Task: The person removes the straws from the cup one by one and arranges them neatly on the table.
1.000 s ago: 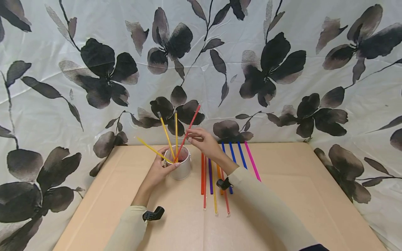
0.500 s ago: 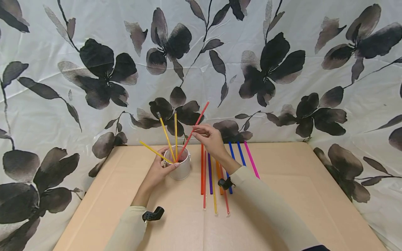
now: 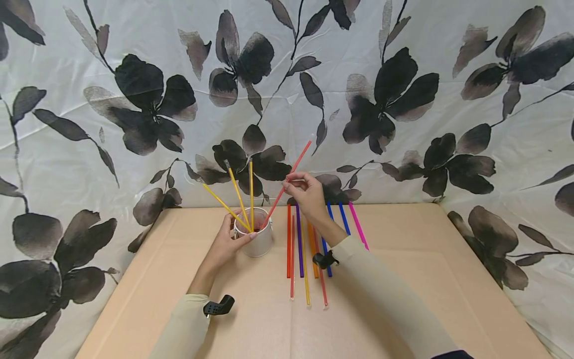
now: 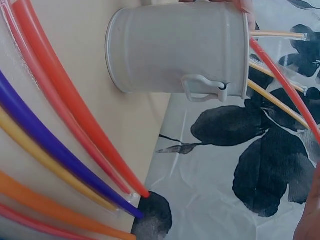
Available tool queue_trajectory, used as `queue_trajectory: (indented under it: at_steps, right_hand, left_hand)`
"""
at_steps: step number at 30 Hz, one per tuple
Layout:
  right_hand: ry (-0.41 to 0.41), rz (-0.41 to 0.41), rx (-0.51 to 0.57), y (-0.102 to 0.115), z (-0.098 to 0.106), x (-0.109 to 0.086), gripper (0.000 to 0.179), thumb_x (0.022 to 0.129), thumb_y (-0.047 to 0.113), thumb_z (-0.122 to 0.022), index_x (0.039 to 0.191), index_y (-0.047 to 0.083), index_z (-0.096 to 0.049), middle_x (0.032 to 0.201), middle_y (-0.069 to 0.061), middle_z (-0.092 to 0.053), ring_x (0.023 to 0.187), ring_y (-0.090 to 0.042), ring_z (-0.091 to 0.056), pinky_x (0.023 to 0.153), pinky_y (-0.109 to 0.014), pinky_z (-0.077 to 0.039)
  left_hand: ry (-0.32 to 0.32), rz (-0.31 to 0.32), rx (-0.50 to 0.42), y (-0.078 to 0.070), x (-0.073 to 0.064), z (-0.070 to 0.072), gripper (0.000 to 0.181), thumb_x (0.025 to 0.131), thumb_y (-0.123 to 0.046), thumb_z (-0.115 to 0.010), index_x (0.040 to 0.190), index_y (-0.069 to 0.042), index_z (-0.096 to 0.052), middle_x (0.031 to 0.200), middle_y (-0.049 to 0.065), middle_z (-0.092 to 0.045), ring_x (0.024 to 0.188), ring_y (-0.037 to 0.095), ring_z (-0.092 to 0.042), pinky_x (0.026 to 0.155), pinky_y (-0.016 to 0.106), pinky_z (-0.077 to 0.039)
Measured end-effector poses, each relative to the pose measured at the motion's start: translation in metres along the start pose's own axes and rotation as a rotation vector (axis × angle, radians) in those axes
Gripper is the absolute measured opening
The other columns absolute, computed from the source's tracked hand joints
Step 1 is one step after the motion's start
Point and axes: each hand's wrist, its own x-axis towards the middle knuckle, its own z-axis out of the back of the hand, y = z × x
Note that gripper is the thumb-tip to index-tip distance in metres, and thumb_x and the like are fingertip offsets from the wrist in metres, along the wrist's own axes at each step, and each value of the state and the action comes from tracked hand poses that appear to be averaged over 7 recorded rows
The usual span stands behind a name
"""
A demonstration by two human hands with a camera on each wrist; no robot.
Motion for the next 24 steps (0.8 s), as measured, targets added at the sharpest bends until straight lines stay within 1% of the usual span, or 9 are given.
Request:
queue_trajectory:
  at_steps: [1,3,6,8,12,15,18,22,24]
  right_hand:
    - [0.005,-0.002,0.018,0.004,0.001,0.0,0.027,0.093,-0.006,-0.067,0.117,-0.016,-0.059,0.119,-0.039,-0.058,0.096,-0.027,-0.07,0.085,-0.03,-0.06]
    - [0.001,0.004,0.028,0.011,0.003,-0.001,0.027,0.093,-0.007,-0.067,0.116,-0.017,-0.058,0.116,-0.037,-0.059,0.093,-0.023,-0.07,0.084,-0.031,-0.061]
    - [-0.012,0.013,0.03,0.02,0.006,-0.001,0.025,0.093,-0.007,-0.067,0.115,-0.015,-0.058,0.112,-0.031,-0.062,0.089,-0.019,-0.07,0.083,-0.033,-0.061]
    - [-0.014,0.015,0.042,0.022,0.009,0.0,0.025,0.093,-0.007,-0.067,0.115,-0.014,-0.058,0.111,-0.03,-0.062,0.089,-0.021,-0.07,0.083,-0.035,-0.061]
    - [0.005,0.01,0.073,0.025,0.013,0.002,0.027,0.093,-0.008,-0.066,0.117,-0.016,-0.057,0.116,-0.037,-0.058,0.094,-0.031,-0.069,0.084,-0.04,-0.06]
    - [0.027,0.005,0.058,0.027,0.016,0.001,0.028,0.093,-0.008,-0.066,0.118,-0.016,-0.056,0.118,-0.039,-0.056,0.094,-0.03,-0.069,0.085,-0.043,-0.06]
    - [0.045,0.006,0.006,0.029,0.019,-0.001,0.028,0.094,-0.006,-0.066,0.12,-0.014,-0.057,0.116,-0.035,-0.059,0.092,-0.025,-0.07,0.085,-0.045,-0.059]
    - [0.07,0.005,-0.068,0.033,0.026,-0.005,0.028,0.094,-0.003,-0.067,0.121,-0.009,-0.06,0.115,-0.032,-0.063,0.092,-0.023,-0.071,0.082,-0.039,-0.061]
    - [0.085,-0.01,-0.087,0.035,0.029,-0.008,0.029,0.095,-0.002,-0.068,0.122,-0.008,-0.06,0.116,-0.032,-0.064,0.093,-0.024,-0.071,0.081,-0.037,-0.062]
  left_hand:
    - [0.002,-0.001,0.0,-0.004,-0.002,0.0,0.085,0.089,-0.025,-0.08,0.154,-0.012,-0.027,0.158,0.017,-0.033,0.152,0.039,-0.022,0.119,0.067,-0.021]
    - [0.003,-0.004,0.002,-0.012,-0.005,-0.001,0.084,0.089,-0.023,-0.079,0.154,-0.01,-0.027,0.156,0.018,-0.034,0.151,0.039,-0.024,0.118,0.068,-0.022]
    - [-0.002,-0.006,-0.006,-0.015,-0.006,-0.002,0.084,0.089,-0.022,-0.079,0.154,-0.009,-0.028,0.155,0.018,-0.036,0.15,0.037,-0.026,0.119,0.067,-0.022]
    - [-0.006,-0.006,-0.003,-0.016,-0.006,-0.002,0.083,0.09,-0.022,-0.079,0.154,-0.009,-0.028,0.155,0.019,-0.036,0.15,0.036,-0.027,0.119,0.067,-0.022]
    - [-0.007,-0.004,0.006,-0.017,-0.005,-0.002,0.083,0.09,-0.023,-0.079,0.154,-0.01,-0.028,0.156,0.018,-0.035,0.15,0.036,-0.026,0.119,0.066,-0.021]
    - [-0.004,-0.01,0.015,-0.016,-0.003,-0.002,0.083,0.09,-0.022,-0.078,0.154,-0.008,-0.027,0.156,0.019,-0.035,0.151,0.038,-0.025,0.119,0.067,-0.02]
    - [-0.013,-0.013,0.009,-0.004,0.002,-0.002,0.084,0.09,-0.022,-0.079,0.155,-0.011,-0.027,0.157,0.018,-0.034,0.152,0.038,-0.023,0.119,0.068,-0.018]
    - [-0.031,-0.021,0.005,0.016,0.01,-0.003,0.085,0.089,-0.026,-0.08,0.155,-0.018,-0.028,0.157,0.014,-0.035,0.152,0.035,-0.023,0.119,0.068,-0.018]
    - [-0.036,-0.031,0.008,0.02,0.012,-0.003,0.084,0.088,-0.028,-0.081,0.154,-0.019,-0.029,0.156,0.012,-0.036,0.151,0.033,-0.026,0.119,0.068,-0.02]
